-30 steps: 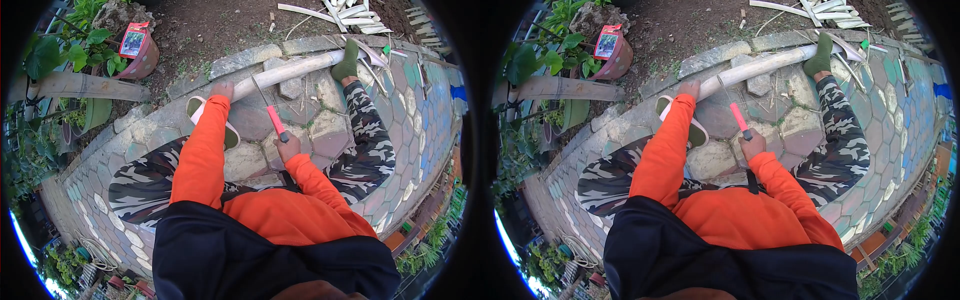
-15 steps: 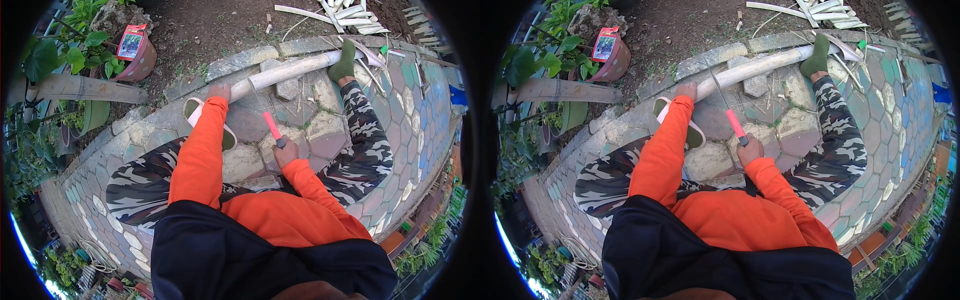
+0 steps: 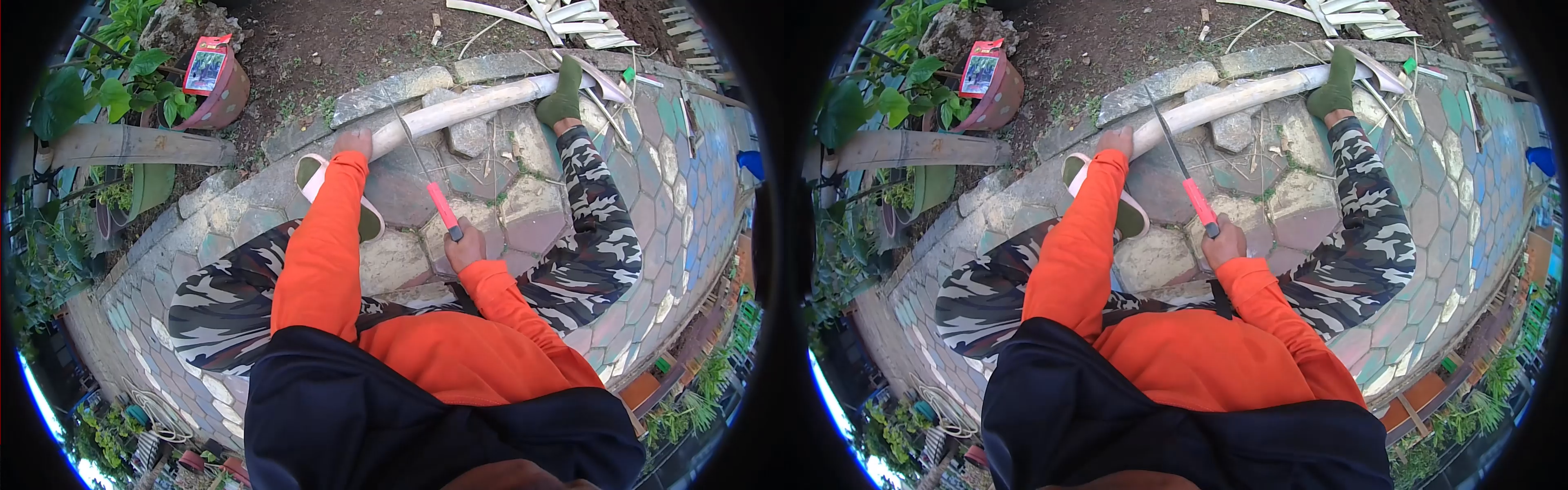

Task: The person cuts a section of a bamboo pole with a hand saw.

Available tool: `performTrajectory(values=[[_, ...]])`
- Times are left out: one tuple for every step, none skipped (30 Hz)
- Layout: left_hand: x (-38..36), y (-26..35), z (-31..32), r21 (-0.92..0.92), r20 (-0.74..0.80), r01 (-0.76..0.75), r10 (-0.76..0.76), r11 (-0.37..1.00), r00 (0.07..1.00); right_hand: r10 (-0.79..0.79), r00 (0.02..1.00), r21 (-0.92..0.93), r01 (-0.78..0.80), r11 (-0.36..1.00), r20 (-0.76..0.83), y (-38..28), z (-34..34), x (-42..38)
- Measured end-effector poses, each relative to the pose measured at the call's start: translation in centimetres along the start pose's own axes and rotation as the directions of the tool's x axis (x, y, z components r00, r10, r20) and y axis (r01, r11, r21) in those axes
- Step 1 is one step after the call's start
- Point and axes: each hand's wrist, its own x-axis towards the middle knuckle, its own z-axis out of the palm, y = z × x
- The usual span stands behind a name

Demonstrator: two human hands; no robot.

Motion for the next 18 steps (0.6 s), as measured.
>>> performTrajectory(values=[[-0.4, 0.0, 0.1, 0.005, 0.012, 0.003, -0.003, 1.000, 1.000, -0.019, 0.999, 0.017, 0.020, 1.000, -0.038, 0.2, 0.4, -0.1], [-0.6, 0.0, 0.1, -0.006, 0.013, -0.013, 0.013, 1.000, 1.000, -0.041, 0.996, 0.032, 0.044, 0.999, -0.078, 0.5, 0.5, -0.3], [-0.6, 0.3, -0.2, -0.021, 0.003, -0.032, 0.032, 0.999, 0.999, -0.043, 0.996, 0.032, 0.046, 0.998, -0.078, 0.1, -0.2, -0.5], [-0.6, 0.1, -0.1, -0.020, 0.002, -0.030, 0.030, 0.999, 1.000, -0.033, 0.998, 0.040, 0.035, 0.999, -0.055, -0.9, -1.4, -1.2], [-0.4, 0.0, 0.0, -0.002, 0.015, -0.016, 0.016, 1.000, 1.000, -0.026, 0.999, 0.050, 0.027, 0.998, -0.035, -1.5, -2.1, -1.5], [-0.2, 0.3, -0.3, 0.013, 0.023, -0.006, 0.006, 1.000, 1.000, -0.033, 0.999, 0.053, 0.035, 0.998, -0.040, -1.5, -2.1, -1.4], [-0.1, 0.4, -0.5, 0.012, 0.018, -0.009, 0.009, 1.000, 1.000, -0.042, 0.998, 0.044, 0.043, 0.998, -0.037, -1.4, -2.0, -1.4], [-0.2, 0.3, -0.5, -0.001, 0.022, -0.025, 0.025, 1.000, 0.999, -0.044, 0.999, 0.033, 0.045, 0.998, -0.031, -1.1, -1.9, -1.5], [-0.4, 0.2, -0.5, -0.014, 0.026, -0.039, 0.040, 0.999, 0.999, -0.042, 0.999, 0.032, 0.043, 0.999, -0.030, -0.9, -1.5, -0.9], [-0.4, 0.3, -0.5, -0.012, 0.026, -0.037, 0.038, 0.999, 0.999, -0.041, 0.999, 0.019, 0.042, 0.999, -0.031, -0.9, -1.0, 0.1], [-0.6, 0.3, -0.5, -0.033, 0.009, -0.032, 0.033, 0.999, 0.999, -0.039, 0.999, 0.008, 0.040, 0.999, -0.028, -1.0, -0.5, 0.6], [-0.6, 0.2, -0.4, -0.056, -0.007, -0.028, 0.027, 0.998, 1.000, -0.038, 0.999, 0.008, 0.038, 0.999, -0.022, -1.0, -0.3, 0.5], [-0.7, 0.1, -0.3, -0.054, -0.005, -0.025, 0.025, 0.998, 1.000, -0.023, 1.000, 0.039, 0.023, 0.999, -0.007, -1.0, -0.2, 0.3], [-0.7, 0.2, -0.2, -0.049, -0.014, -0.030, 0.029, 0.998, 0.999, -0.012, 1.000, 0.068, 0.012, 0.998, 0.008, -1.1, -0.2, 0.3], [-0.6, 0.2, -0.2, -0.046, -0.023, -0.033, 0.032, 0.998, 0.999, -0.015, 1.000, 0.066, 0.014, 0.998, 0.011, -1.2, -0.5, 0.0], [-0.8, 0.1, -0.1, -0.045, -0.024, -0.030, 0.029, 0.999, 0.999, -0.026, 1.000, 0.069, 0.027, 0.997, -0.007, -1.4, -0.8, -0.5], [-0.7, 0.2, -0.2, -0.045, -0.026, -0.017, 0.016, 0.999, 1.000, -0.043, 0.999, 0.074, 0.045, 0.996, -0.028, -1.8, -1.0, -0.4], [-0.8, 0.2, -0.4, -0.046, -0.024, -0.003, 0.002, 0.999, 1.000, -0.046, 0.999, 0.076, 0.048, 0.996, -0.026, -2.2, -1.0, -0.2]])
